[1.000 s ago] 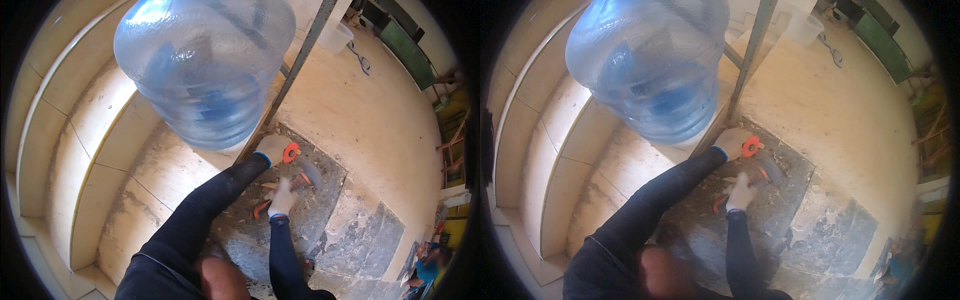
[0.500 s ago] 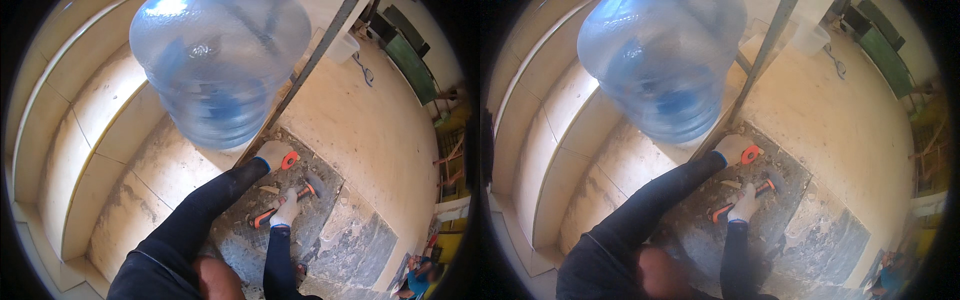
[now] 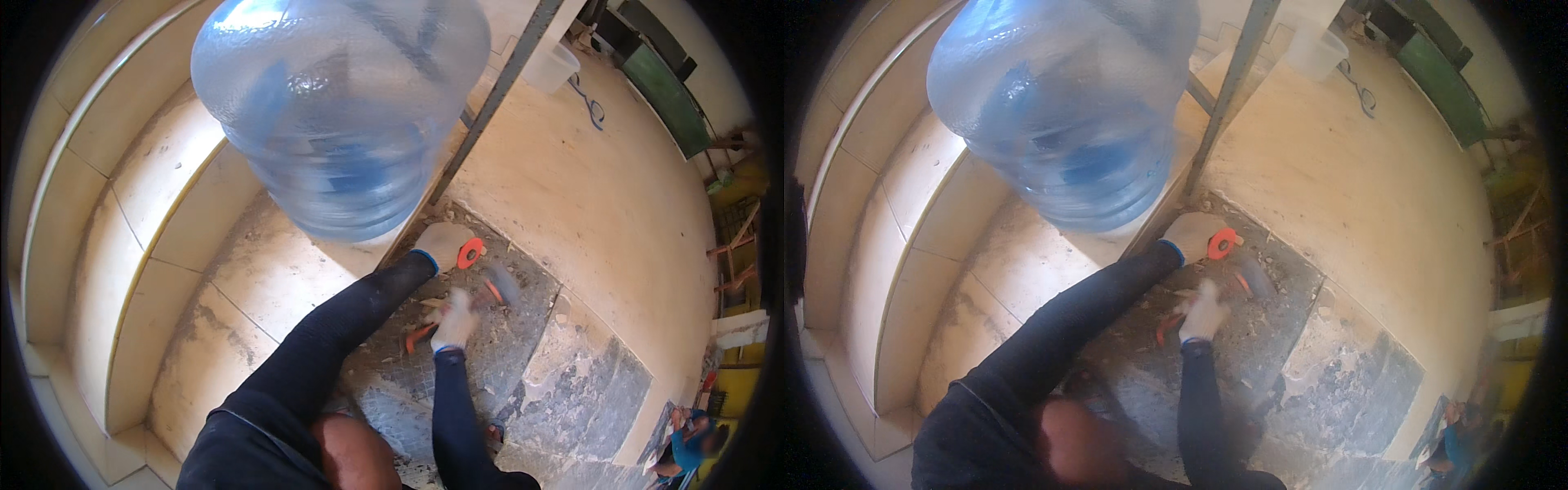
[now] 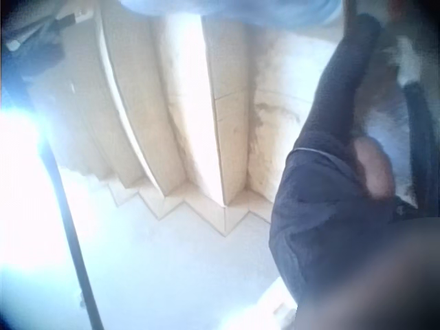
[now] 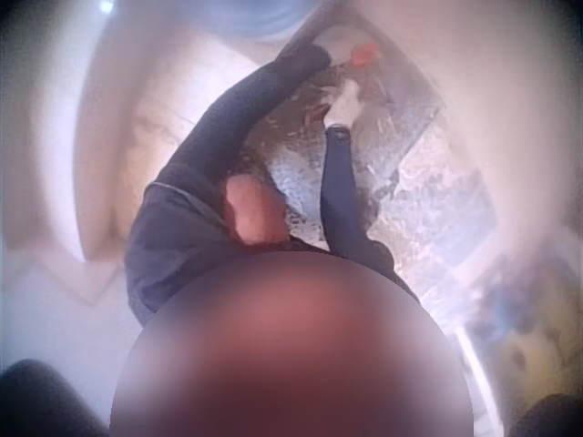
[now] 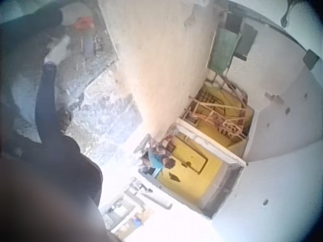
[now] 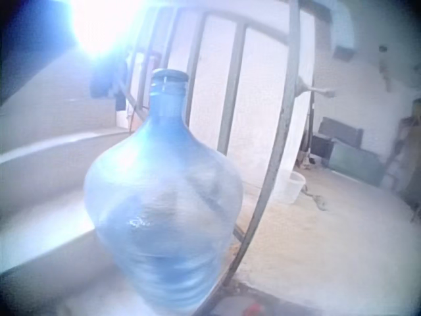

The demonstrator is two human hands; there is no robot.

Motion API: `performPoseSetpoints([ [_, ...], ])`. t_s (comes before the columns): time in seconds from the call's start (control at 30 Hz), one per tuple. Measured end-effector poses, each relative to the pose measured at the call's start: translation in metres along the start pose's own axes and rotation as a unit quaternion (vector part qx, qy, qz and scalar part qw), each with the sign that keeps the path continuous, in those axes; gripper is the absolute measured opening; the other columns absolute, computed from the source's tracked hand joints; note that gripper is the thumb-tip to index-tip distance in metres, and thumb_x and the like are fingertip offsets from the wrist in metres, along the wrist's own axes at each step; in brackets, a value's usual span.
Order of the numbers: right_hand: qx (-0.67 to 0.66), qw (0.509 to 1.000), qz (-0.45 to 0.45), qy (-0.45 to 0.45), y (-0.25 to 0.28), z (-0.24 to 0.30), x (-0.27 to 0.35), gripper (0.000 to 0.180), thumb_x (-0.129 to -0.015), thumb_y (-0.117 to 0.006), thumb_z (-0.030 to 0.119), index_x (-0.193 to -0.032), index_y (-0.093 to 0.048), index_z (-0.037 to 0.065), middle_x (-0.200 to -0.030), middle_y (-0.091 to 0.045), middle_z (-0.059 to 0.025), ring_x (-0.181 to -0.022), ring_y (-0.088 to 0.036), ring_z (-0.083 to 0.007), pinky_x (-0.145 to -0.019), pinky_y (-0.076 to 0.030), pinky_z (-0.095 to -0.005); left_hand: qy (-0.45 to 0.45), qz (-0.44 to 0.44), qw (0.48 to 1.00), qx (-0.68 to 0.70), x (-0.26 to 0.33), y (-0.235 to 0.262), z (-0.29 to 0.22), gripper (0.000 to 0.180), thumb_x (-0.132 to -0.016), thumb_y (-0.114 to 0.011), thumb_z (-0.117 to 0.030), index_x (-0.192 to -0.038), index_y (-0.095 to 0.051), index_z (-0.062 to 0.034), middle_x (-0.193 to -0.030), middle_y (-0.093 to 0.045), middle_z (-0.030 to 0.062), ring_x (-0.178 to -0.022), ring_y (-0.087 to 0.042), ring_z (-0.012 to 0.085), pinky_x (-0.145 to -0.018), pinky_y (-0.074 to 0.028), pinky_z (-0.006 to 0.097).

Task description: The person uses a hammer and a red chisel to break and remove floor tiles near a staircase. They repeatedly strike the chisel to fracture tiles and clear debris from the exposed subfloor.

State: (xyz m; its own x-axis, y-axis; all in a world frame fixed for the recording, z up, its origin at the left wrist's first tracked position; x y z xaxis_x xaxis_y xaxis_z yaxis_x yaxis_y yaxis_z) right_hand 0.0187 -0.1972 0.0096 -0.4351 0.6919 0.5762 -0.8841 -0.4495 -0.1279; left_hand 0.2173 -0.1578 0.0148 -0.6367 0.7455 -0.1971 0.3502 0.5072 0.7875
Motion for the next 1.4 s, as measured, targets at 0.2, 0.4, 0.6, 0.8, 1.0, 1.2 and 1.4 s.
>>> performPoseSetpoints([
  [0.2, -0.075, 0.997, 0.016, -0.024, 0.004, -0.016, -0.006, 0.028, -0.099, -0.073, 0.033, -0.101, -0.059, 0.009, -0.076, -0.053, -0.0026, -0.058, -0.054, -0.0197, -0.051, -0.045, -0.0401, -0.023, -0.020, 0.999, -0.031, 0.005, -0.005, 0.003, 0.023, -0.100, -0.070, -0.036, -0.105, -0.084, -0.0187, -0.100, -0.081, 0.0160, -0.095, -0.079, 0.0399, -0.082, -0.061, 0.054],
  [0.4, 0.075, 0.990, 0.099, -0.062, -0.007, -0.022, -0.008, 0.028, -0.099, -0.071, 0.034, -0.085, -0.053, 0.016, -0.067, -0.045, 0.0023, -0.049, -0.045, -0.0160, -0.047, -0.040, -0.0396, -0.066, -0.028, 0.997, 0.033, 0.010, -0.007, -0.004, 0.018, -0.098, -0.069, -0.026, -0.109, -0.082, -0.0180, -0.105, -0.081, 0.0152, -0.098, -0.079, 0.0375, -0.085, -0.062, 0.052],
  [0.6, -0.192, 0.980, -0.059, 0.006, 0.006, -0.017, 0.001, 0.033, -0.099, -0.071, 0.037, -0.083, -0.049, 0.017, -0.067, -0.042, 0.0013, -0.050, -0.043, -0.0168, -0.049, -0.041, -0.0400, -0.036, -0.003, 0.996, -0.080, 0.007, -0.003, -0.002, 0.020, -0.099, -0.070, -0.025, -0.113, -0.082, -0.0189, -0.106, -0.081, 0.0156, -0.102, -0.079, 0.0378, -0.085, -0.062, 0.050],
  [0.8, 0.009, 0.999, 0.030, -0.043, 0.016, 0.006, -0.002, 0.030, -0.100, -0.070, 0.033, -0.092, -0.051, 0.012, -0.071, -0.047, -0.0015, -0.052, -0.046, -0.0163, -0.051, -0.042, -0.0400, -0.059, -0.012, 0.997, -0.056, 0.004, -0.001, -0.006, 0.018, -0.099, -0.069, -0.022, -0.108, -0.081, -0.0135, -0.108, -0.079, 0.0146, -0.101, -0.078, 0.0374, -0.085, -0.062, 0.049],
  [1.0, -0.200, 0.971, -0.071, 0.113, 0.037, -0.004, -0.008, 0.029, -0.101, -0.068, 0.034, -0.104, -0.056, 0.008, -0.074, -0.050, -0.0036, -0.054, -0.048, -0.0201, -0.054, -0.044, -0.0398, -0.045, -0.029, 0.996, -0.064, 0.001, -0.005, 0.001, 0.017, -0.099, -0.069, -0.020, -0.109, -0.082, -0.0146, -0.109, -0.078, 0.0134, -0.101, -0.078, 0.0359, -0.087, -0.062, 0.049],
  [1.2, -0.035, 0.992, 0.058, -0.106, 0.022, -0.062, -0.029, 0.032, -0.099, -0.072, 0.037, -0.109, -0.058, 0.010, -0.082, -0.054, -0.0039, -0.061, -0.053, -0.0221, -0.057, -0.049, -0.0433, -0.034, 0.033, 0.994, -0.096, 0.007, -0.010, -0.005, 0.020, -0.099, -0.068, -0.021, -0.114, -0.081, -0.0171, -0.110, -0.078, 0.0135, -0.099, -0.078, 0.0363, -0.085, -0.062, 0.050],
  [1.4, -0.128, 0.990, -0.007, -0.057, 0.071, -0.001, -0.004, 0.034, -0.099, -0.072, 0.043, -0.091, -0.047, 0.021, -0.074, -0.043, 0.0023, -0.055, -0.043, -0.0169, -0.057, -0.046, -0.0402, -0.041, 0.005, 0.994, -0.099, 0.008, -0.003, -0.007, 0.020, -0.102, -0.064, -0.023, -0.105, -0.084, -0.0211, -0.103, -0.081, 0.0144, -0.094, -0.080, 0.0369, -0.079, -0.062, 0.050],
])
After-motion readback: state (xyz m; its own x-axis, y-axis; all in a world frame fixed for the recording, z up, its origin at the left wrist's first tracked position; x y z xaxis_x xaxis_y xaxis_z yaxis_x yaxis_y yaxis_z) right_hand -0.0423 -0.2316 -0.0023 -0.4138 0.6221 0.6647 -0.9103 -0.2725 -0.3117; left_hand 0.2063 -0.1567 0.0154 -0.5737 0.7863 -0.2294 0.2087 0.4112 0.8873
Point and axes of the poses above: each hand's wrist, its own x-axis away from the middle knuckle, its own y-axis out of the back of the hand, z = x × y, the point moved 7 cm from there along -x, towards the middle knuckle
